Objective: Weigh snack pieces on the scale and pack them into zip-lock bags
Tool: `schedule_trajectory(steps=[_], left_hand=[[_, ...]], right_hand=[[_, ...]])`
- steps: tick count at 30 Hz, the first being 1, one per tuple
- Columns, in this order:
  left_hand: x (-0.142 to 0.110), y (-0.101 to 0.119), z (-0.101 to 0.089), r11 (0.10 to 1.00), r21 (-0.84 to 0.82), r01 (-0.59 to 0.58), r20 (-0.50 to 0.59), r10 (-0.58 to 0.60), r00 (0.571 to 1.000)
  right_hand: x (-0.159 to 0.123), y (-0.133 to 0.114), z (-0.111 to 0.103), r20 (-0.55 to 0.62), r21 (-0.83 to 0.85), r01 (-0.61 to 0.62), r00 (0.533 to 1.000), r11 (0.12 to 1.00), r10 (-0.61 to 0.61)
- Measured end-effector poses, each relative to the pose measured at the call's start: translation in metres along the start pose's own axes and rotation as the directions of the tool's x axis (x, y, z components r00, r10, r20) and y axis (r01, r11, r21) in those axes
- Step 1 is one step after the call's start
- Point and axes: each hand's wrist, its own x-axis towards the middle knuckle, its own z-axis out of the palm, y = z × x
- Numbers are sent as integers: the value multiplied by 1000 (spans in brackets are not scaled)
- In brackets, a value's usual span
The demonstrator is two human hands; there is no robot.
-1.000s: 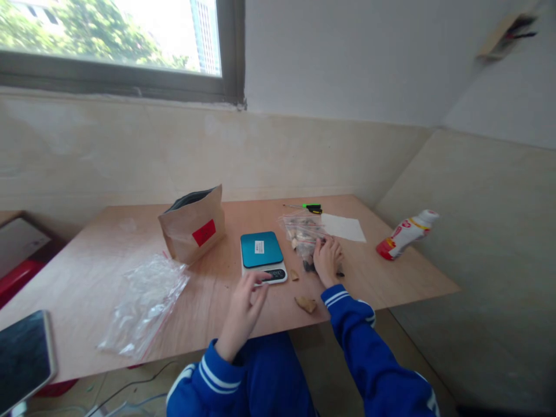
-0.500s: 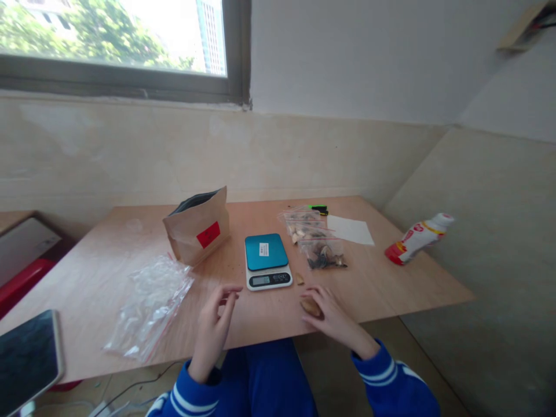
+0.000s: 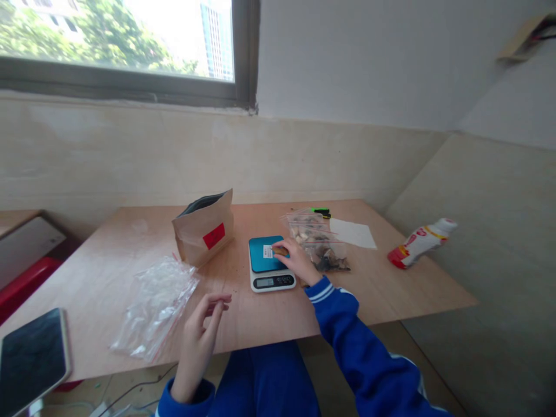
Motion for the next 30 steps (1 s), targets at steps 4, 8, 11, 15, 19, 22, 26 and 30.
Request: schedule_trajectory(steps=[4,8,11,15,19,22,26,30], left_hand=[[-4,-2,-14,1000,22,-2,-2,2,1000],[-6,-13,-29,1000,22,-5,-74,7,997],[-2,-18,-31,1000,29,-12,-113,15,993],[8,-9,-27,994,92,-56,-201,74,977],[26,14,-31,964,190,-187,-294,238,926],[41,29,-39,933,261,-249,-329,328,885],[55,40,-50,892,349,-286,-332,403,853],[63,43,-51,828,451,-332,-334,502,798]], right_hand=[[4,13,10,22,-88,10,1000,996,-8],[-53,30,-13,-71,-147,-27,997,989,17],[-93,36,-26,54,-218,-93,993,972,107],[-105,36,-27,162,-278,-131,970,952,181],[-94,39,-25,150,-345,-148,966,927,211],[-90,46,-25,160,-368,-140,964,919,211],[-89,48,-29,171,-374,-147,959,916,224],[-70,37,-32,149,-294,-205,955,933,256]])
